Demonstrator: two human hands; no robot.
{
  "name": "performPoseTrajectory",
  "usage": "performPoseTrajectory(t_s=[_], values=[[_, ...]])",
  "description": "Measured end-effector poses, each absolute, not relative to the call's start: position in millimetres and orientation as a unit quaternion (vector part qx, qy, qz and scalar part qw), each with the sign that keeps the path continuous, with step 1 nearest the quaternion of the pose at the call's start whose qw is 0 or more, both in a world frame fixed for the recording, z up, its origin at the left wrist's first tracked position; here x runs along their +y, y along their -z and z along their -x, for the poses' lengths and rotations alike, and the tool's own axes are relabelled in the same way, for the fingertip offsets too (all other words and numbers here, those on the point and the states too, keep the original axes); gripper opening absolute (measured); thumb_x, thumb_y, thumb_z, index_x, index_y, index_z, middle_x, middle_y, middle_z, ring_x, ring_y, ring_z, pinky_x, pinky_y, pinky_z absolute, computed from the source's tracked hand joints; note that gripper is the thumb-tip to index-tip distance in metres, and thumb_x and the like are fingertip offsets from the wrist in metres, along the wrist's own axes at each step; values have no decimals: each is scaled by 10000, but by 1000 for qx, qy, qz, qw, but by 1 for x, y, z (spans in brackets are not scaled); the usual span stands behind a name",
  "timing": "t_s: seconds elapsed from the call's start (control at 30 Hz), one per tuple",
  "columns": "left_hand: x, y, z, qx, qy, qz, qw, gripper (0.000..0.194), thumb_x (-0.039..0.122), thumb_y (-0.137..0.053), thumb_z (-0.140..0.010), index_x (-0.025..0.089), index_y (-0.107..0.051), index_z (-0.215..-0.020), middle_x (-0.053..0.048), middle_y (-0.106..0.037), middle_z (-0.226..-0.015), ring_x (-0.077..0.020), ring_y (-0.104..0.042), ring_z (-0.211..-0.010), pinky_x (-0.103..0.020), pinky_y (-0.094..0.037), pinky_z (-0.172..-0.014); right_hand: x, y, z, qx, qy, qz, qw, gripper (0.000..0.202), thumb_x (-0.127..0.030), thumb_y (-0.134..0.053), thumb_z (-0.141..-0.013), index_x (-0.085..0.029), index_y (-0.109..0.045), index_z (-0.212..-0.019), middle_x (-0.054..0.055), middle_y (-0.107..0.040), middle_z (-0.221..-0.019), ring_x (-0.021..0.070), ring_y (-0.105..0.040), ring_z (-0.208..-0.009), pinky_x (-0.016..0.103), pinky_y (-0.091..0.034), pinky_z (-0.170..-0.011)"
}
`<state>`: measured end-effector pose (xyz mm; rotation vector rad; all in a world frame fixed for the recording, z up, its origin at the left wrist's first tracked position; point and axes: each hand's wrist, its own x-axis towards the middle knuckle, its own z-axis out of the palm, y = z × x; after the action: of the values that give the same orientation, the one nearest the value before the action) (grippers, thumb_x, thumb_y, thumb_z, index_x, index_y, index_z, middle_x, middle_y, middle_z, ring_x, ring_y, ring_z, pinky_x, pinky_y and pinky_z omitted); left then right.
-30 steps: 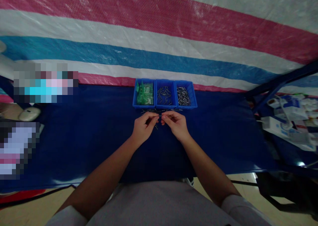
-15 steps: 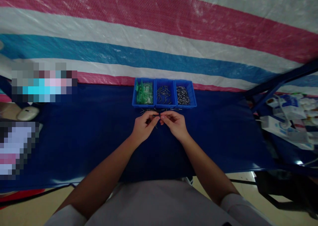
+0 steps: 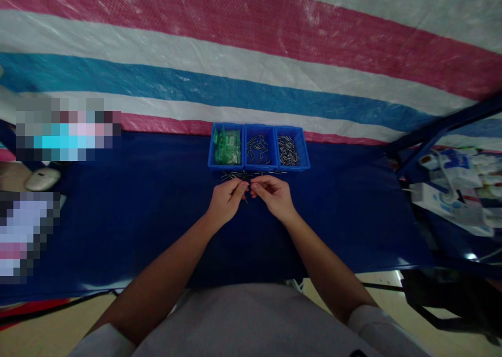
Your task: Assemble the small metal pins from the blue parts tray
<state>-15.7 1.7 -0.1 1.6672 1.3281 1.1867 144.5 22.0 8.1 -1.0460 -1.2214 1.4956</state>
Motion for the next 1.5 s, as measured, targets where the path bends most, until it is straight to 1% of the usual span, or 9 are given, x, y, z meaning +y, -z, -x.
performPoseTrajectory(t_s=[0.1, 0.27, 0.33, 0.53, 0.83, 0.9, 1.1, 1.27, 1.5], values=[[1, 1, 16, 510, -454, -647, 341, 372, 374, -464, -969, 170, -628, -705, 8, -629, -582, -99, -583, -531, -205, -448, -540, 22, -7, -145, -500, -606, 419, 455, 262, -408, -805, -707, -202, -722, -845, -7, -695, -679, 105, -632, -584, 264, -556, -613], [1, 4, 14, 502, -471, -637, 348, 211, 359, -553, -934, 176, -655, -964, 18, -660, -661, -89, -600, -553, -192, -456, -542, 23, -5, -146, -491, -603, 425, 463, 277, -427, -803, -704, -204, -724, -850, 1, -704, -706, 117, -645, -603, 284, -570, -636], [1, 5, 14, 503, -474, -640, 337, 193, 347, -580, -919, 183, -649, -993, 28, -648, -656, -86, -594, -549, -191, -456, -544, 23, -5, -146, -487, -602, 429, 466, 289, -437, -806, -696, -204, -725, -847, 5, -708, -714, 119, -648, -604, 284, -574, -635], [1, 3, 13, 511, -473, -642, 320, 161, 325, -577, -918, 187, -659, -908, 30, -643, -638, -82, -582, -538, -185, -453, -541, 23, -6, -146, -495, -597, 428, 465, 276, -431, -799, -707, -209, -722, -852, 7, -710, -717, 119, -652, -607, 286, -579, -637], [1, 0, 15, 513, -462, -648, 322, 331, 362, -499, -956, 175, -621, -711, 9, -633, -580, -93, -573, -511, -195, -444, -522, 22, -7, -146, -504, -602, 423, 453, 279, -428, -801, -705, -208, -726, -858, 1, -706, -700, 119, -651, -613, 289, -578, -650], [1, 1, 15, 513, -462, -647, 324, 318, 359, -495, -958, 174, -626, -736, 8, -636, -596, -94, -576, -522, -198, -441, -524, 22, -7, -145, -499, -607, 422, 453, 276, -420, -809, -698, -208, -729, -855, 0, -704, -695, 115, -649, -611, 282, -574, -645], [0, 2, 13, 515, -490, -629, 316, 186, 345, -589, -908, 188, -639, -994, 45, -607, -624, -79, -551, -516, -189, -442, -526, 23, -6, -146, -486, -601, 435, 463, 311, -458, -814, -674, -209, -730, -841, 4, -708, -707, 120, -649, -610, 288, -578, -639], [0, 4, 13, 504, -495, -641, 301, 135, 295, -597, -903, 190, -653, -967, 40, -613, -650, -76, -559, -551, -189, -458, -563, 24, -6, -147, -486, -596, 439, 464, 297, -433, -812, -686, -202, -729, -852, 8, -712, -715, 122, -654, -613, 294, -584, -653], [1, 3, 14, 511, -478, -641, 315, 158, 316, -570, -926, 188, -663, -928, 22, -660, -672, -88, -597, -563, -197, -473, -570, 24, -7, -146, -486, -597, 435, 468, 278, -416, -813, -690, -205, -729, -850, 4, -707, -702, 124, -654, -611, 292, -581, -648]])
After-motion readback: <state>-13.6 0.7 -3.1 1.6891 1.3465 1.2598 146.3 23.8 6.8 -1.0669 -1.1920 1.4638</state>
